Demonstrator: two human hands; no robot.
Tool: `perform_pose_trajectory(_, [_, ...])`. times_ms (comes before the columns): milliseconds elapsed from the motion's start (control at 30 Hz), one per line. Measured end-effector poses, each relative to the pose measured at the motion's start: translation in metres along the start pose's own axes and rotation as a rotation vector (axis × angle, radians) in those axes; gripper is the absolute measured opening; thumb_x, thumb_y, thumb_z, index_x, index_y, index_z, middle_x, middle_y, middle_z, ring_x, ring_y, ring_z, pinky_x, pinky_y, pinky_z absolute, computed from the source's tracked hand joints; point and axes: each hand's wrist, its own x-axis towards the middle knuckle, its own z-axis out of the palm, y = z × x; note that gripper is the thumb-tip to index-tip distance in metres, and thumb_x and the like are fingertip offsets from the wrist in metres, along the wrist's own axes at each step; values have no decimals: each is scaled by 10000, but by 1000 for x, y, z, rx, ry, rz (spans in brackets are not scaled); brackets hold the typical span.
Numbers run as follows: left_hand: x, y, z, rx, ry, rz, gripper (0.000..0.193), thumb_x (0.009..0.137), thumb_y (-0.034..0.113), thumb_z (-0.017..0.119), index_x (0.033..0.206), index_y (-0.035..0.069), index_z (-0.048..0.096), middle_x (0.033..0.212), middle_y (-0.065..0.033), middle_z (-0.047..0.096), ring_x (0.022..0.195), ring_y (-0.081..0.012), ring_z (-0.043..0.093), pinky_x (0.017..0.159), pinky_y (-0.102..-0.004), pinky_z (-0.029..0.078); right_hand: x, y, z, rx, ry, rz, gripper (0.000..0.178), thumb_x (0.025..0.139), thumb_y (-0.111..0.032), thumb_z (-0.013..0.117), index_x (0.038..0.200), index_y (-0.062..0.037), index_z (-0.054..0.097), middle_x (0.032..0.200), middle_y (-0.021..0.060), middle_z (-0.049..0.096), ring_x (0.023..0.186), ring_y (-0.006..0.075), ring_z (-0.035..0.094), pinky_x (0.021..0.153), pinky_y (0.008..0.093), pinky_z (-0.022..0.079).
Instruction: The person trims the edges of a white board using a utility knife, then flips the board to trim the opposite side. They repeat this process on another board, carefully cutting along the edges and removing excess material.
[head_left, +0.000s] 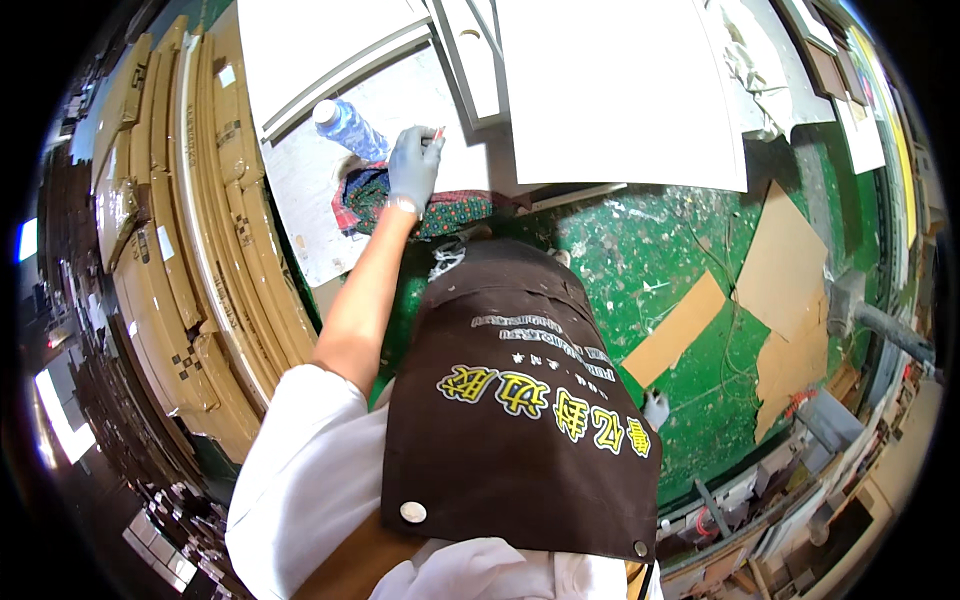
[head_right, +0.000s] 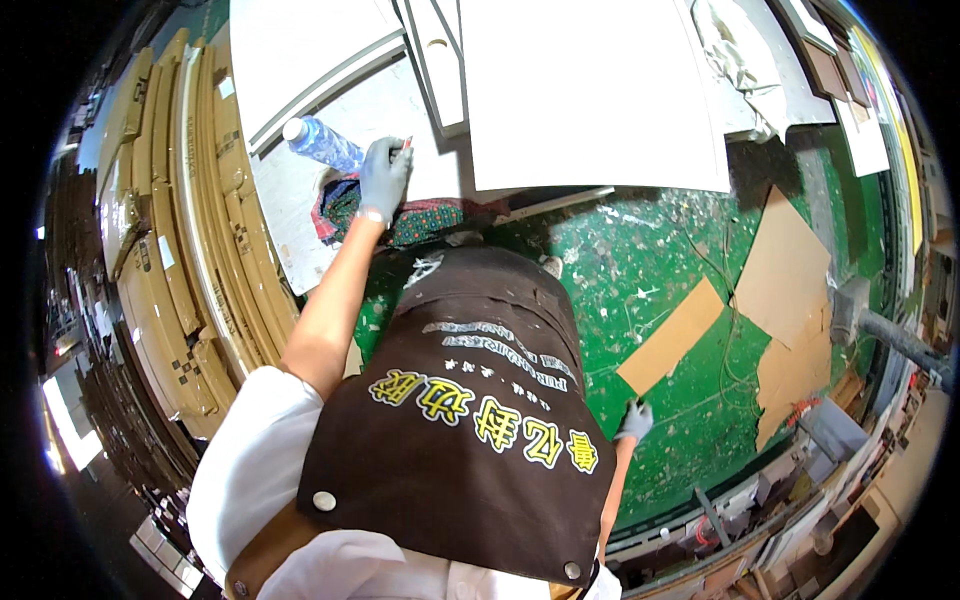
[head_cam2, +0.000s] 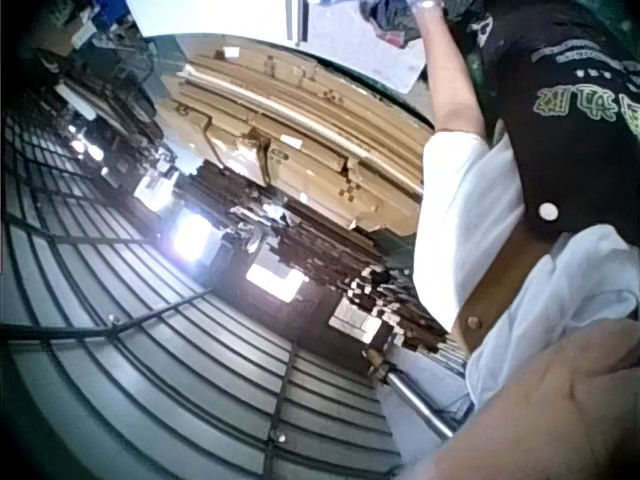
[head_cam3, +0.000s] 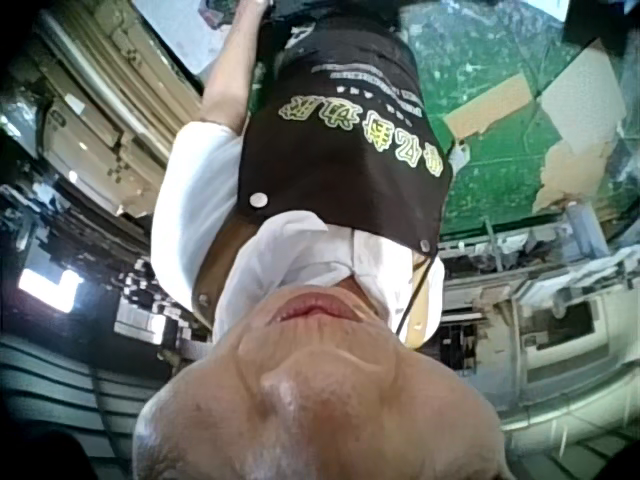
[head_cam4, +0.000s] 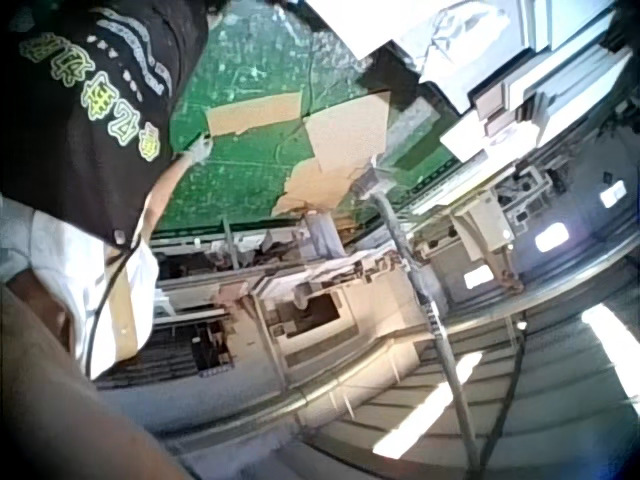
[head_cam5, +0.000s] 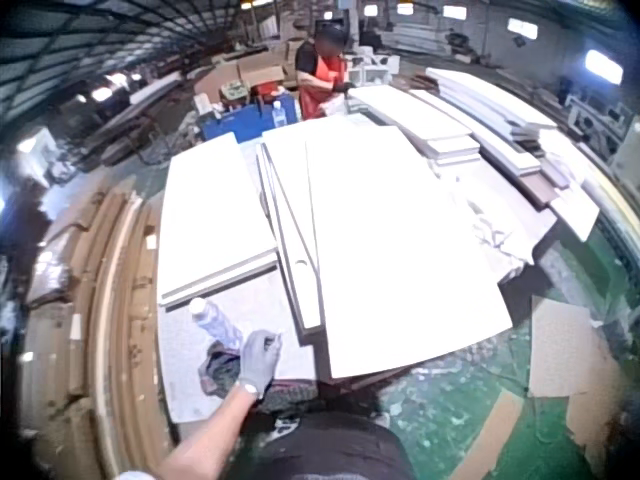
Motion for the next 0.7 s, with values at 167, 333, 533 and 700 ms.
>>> perform_pose_trajectory(167, [-46, 106, -38, -152, 336, 390, 244, 902, 240, 691, 928, 29, 572, 890, -124, 592, 833, -296, 595, 772, -380, 477, -8, 27, 4, -125, -191, 108, 202, 834, -174, 732, 838, 9, 648, 713, 50, 644, 624, 125, 552, 579, 316, 457])
perform_pose_trajectory(333, [-61, 170, -30, -213, 343, 586, 201, 899, 196, 693, 971, 43, 585, 959, -122, 612, 877, -287, 591, 815, -373, 471, 35, 65, 11, -100, -355, 27, 256, 816, -227, 753, 823, 4, 644, 701, 48, 639, 601, 127, 577, 542, 304, 462])
perform_pose_trajectory(533, [-78, 132, -6, -470, 471, 78, 118, 956, 20, 592, 1068, 24, 555, 949, -48, 583, 822, -123, 550, 777, -260, 478, 87, 2, 35, 238, -167, 34, 272, 848, -290, 738, 882, -26, 687, 698, 46, 637, 597, 120, 590, 528, 310, 475])
perform_pose_trajectory(700, [-78, 168, -14, -314, 297, 297, 144, 872, 40, 696, 994, 23, 622, 965, -78, 664, 875, -186, 634, 809, -325, 509, 124, -15, 38, 278, -218, -13, 193, 879, -223, 721, 930, -43, 672, 698, 30, 593, 561, 99, 543, 520, 265, 463])
